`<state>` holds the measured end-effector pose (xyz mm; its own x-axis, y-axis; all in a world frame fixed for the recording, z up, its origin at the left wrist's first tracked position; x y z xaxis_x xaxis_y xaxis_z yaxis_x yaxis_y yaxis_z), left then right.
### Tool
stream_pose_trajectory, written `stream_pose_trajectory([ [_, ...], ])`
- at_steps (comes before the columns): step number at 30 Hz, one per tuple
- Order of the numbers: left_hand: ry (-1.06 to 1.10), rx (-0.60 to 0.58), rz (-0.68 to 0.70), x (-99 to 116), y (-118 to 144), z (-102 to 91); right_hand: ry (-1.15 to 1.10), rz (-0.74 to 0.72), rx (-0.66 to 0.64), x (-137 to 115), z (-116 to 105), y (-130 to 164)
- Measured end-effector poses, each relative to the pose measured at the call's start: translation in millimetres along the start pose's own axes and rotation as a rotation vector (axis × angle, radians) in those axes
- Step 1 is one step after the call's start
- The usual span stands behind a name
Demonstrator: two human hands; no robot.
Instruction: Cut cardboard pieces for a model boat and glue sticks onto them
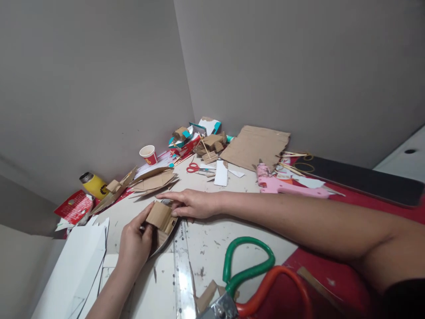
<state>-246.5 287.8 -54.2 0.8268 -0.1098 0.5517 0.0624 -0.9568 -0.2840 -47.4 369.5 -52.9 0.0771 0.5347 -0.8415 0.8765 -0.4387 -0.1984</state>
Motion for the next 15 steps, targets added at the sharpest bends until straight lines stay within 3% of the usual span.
stream_pose_trajectory([
  [15, 0.000, -0.014, -0.047, 2.1, 0.6, -2.0, -0.199, 0.090, 0.003, 3.2, 3.8, -1.5],
])
Point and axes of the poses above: each hand's wrist, its own y-axis away from the middle knuckle, its own z-axis out of the palm, x = y × z, the point moved 2 cm from there along -y, towards the middle knuckle, and after that the axes turned 1 degree about x, right-handed, at the moved point
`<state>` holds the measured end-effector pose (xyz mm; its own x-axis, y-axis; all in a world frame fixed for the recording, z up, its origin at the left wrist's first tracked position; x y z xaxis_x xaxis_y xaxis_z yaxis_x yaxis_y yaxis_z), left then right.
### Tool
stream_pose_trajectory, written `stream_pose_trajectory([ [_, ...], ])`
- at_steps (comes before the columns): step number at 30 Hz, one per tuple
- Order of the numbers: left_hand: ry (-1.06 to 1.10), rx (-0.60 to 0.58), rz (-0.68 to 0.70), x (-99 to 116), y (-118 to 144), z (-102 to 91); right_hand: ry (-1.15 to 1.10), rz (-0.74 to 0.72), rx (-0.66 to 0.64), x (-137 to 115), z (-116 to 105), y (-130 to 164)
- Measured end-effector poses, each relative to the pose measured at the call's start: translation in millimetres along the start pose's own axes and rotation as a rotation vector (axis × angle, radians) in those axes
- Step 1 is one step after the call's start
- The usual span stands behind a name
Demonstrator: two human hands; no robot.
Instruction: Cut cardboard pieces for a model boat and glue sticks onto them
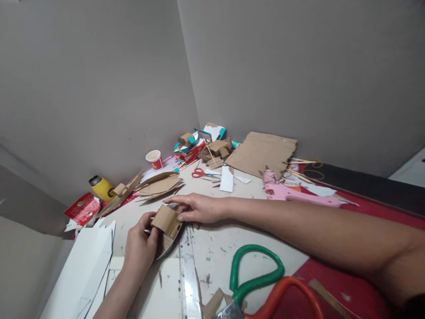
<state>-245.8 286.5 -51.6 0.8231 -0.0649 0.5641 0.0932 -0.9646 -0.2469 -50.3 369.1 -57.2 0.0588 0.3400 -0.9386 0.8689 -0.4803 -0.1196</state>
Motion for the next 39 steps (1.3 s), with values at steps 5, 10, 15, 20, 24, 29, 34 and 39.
stream_pose_trajectory([
  [5, -0.002, 0.016, 0.010, 5.9, 1.0, -3.7, 0.046, -0.045, 0.010, -1.0, 0.8, -0.9],
  [10, -0.025, 0.039, 0.033, 8.8, 2.2, -6.6, 0.018, -0.030, 0.031, -2.8, 0.8, -0.8],
  [15, -0.019, 0.005, 0.012, 6.0, 1.5, -4.6, 0.002, -0.014, 0.031, -3.0, 0.8, 0.0],
  [20, -0.022, -0.008, 0.003, 2.6, 0.0, -2.6, 0.017, -0.030, 0.042, -2.3, 0.1, -0.6],
  [24, 0.002, -0.009, -0.003, 0.6, 0.2, -2.3, -0.009, -0.028, 0.033, -0.9, 0.0, -0.3],
  [29, 0.067, -0.006, 0.000, -0.5, 0.7, -2.0, -0.016, -0.058, 0.048, -0.3, 0.5, 0.4],
  [34, 0.136, 0.014, -0.042, 1.1, 0.5, -3.3, -0.029, -0.093, 0.236, -4.4, -3.0, -0.6],
  [39, 0.181, 0.082, -0.073, 4.6, -1.5, -5.3, -0.068, -0.107, 0.476, -7.0, -8.9, -2.5],
])
Point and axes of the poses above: each hand's wrist, its own y-axis away from the middle knuckle, its own z-axis out of the palm, x = y × z, the point moved 2 cm from there along -y, towards the middle knuckle, and after that the axes turned 1 degree about x, right-handed, at the moved point
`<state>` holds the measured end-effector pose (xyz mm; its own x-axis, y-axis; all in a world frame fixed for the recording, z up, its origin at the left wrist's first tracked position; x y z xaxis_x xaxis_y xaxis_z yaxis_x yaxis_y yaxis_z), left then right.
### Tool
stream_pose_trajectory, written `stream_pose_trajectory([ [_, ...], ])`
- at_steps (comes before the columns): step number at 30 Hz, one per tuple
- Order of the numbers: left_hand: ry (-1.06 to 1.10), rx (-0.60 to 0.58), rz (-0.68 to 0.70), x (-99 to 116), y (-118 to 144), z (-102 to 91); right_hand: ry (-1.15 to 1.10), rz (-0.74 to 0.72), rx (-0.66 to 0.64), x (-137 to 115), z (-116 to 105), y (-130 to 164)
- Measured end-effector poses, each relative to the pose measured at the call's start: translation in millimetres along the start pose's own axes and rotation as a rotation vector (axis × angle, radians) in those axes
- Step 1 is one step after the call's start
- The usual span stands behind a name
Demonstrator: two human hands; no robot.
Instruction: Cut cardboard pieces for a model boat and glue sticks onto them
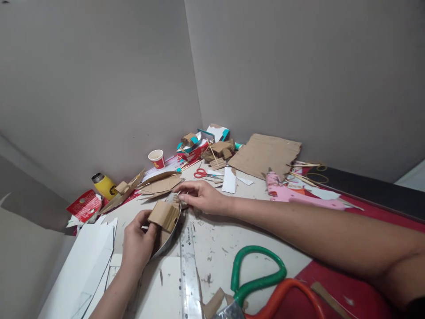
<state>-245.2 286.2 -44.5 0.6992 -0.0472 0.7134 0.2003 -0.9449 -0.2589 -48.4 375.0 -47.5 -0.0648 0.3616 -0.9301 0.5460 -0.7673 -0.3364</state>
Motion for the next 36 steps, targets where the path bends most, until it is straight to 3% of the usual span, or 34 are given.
stream_pose_trajectory([
  [8, 0.017, 0.218, 0.018, -4.4, -0.1, -6.2, -0.085, -0.011, 0.097, -5.7, -2.0, 0.7],
  [14, -0.058, 0.213, 0.063, -3.3, 2.7, -6.6, -0.086, -0.006, 0.073, -11.0, -2.1, 2.5],
  [17, -0.204, 0.223, 0.162, -0.3, 5.7, -6.5, -0.152, -0.006, 0.060, -15.3, -2.1, 2.6],
  [22, -0.432, 0.216, 0.422, 2.2, 12.3, -4.3, -0.138, 0.088, -0.147, -18.9, 5.8, 5.8],
  [26, -0.482, 0.189, 0.508, 3.4, 15.6, -1.5, -0.176, 0.163, -0.290, -16.6, 13.6, 9.7],
  [30, -0.405, 0.180, 0.428, 4.2, 14.2, -0.6, -0.314, 0.296, -0.312, -14.7, 14.8, 10.2],
  [36, -0.220, 0.099, 0.124, -0.6, 6.7, -2.3, -0.430, 0.346, -0.237, -13.7, 7.9, 6.1],
])
Point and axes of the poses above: each hand's wrist, its own y-axis away from the middle knuckle, its own z-axis out of the palm, x = y × z, the point moved 2 cm from there along -y, towards the middle knuckle, and after that the axes turned 1 degree about x, right-handed, at the moved point
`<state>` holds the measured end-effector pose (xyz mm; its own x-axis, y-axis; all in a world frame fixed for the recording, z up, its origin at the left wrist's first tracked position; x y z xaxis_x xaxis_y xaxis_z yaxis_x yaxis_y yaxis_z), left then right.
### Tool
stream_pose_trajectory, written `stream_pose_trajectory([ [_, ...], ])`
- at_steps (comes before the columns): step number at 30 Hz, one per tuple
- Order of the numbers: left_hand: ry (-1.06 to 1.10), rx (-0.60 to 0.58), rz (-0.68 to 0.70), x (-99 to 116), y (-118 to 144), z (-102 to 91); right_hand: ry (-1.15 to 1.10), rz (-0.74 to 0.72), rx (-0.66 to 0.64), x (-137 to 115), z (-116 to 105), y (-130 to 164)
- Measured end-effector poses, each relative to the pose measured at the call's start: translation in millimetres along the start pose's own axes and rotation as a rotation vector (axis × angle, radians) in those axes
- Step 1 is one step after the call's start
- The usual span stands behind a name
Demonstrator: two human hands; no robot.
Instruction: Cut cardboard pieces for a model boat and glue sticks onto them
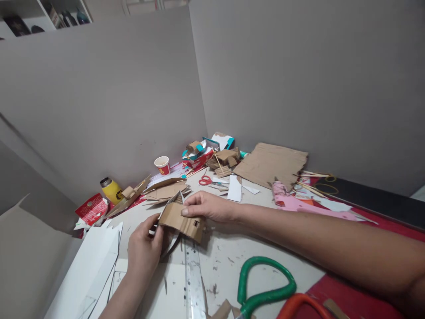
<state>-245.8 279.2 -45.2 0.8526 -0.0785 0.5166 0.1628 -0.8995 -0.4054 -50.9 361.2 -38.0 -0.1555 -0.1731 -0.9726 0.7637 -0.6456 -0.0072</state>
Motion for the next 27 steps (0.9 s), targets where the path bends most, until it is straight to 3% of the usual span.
stream_pose_trajectory([
  [3, 0.076, -0.051, -0.094, -2.5, -2.9, -0.1, -0.033, -0.015, 0.009, 0.1, -3.4, -2.3],
  [11, 0.221, -0.081, -0.175, -10.7, -8.7, -1.1, -0.114, -0.020, 0.004, -5.0, -8.0, -3.9],
  [13, 0.248, -0.023, -0.225, -8.9, -8.9, -5.5, -0.117, -0.053, 0.016, -7.8, -8.8, -3.8],
  [15, 0.308, 0.117, -0.249, -2.3, -7.9, -13.1, -0.094, -0.103, 0.044, -9.8, -8.9, -4.0],
  [17, 0.443, 0.235, -0.271, 8.4, -5.3, -20.3, -0.063, -0.163, 0.075, -10.7, -7.3, -3.4],
  [18, 0.550, 0.235, -0.289, 14.8, -3.7, -22.3, -0.039, -0.196, 0.083, -10.9, -5.6, -2.5],
  [23, 1.113, -0.034, -0.444, 47.7, 7.0, -22.4, 0.290, -0.377, 0.037, -11.5, 9.3, 8.1],
  [27, 1.192, -0.054, -0.531, 60.0, 12.9, -29.2, 0.520, -0.508, -0.009, -13.7, 16.9, 14.6],
])
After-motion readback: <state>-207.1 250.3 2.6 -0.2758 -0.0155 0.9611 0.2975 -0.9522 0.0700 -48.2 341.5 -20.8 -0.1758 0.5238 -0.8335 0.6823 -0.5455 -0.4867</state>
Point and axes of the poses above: each hand's wrist, its own y-axis away from the middle knuckle, its own z-axis out of the palm, x = y × z, the point moved 2 cm from there along -y, towards the middle knuckle, and after that the axes turned 1 degree about x, right-handed, at the moved point
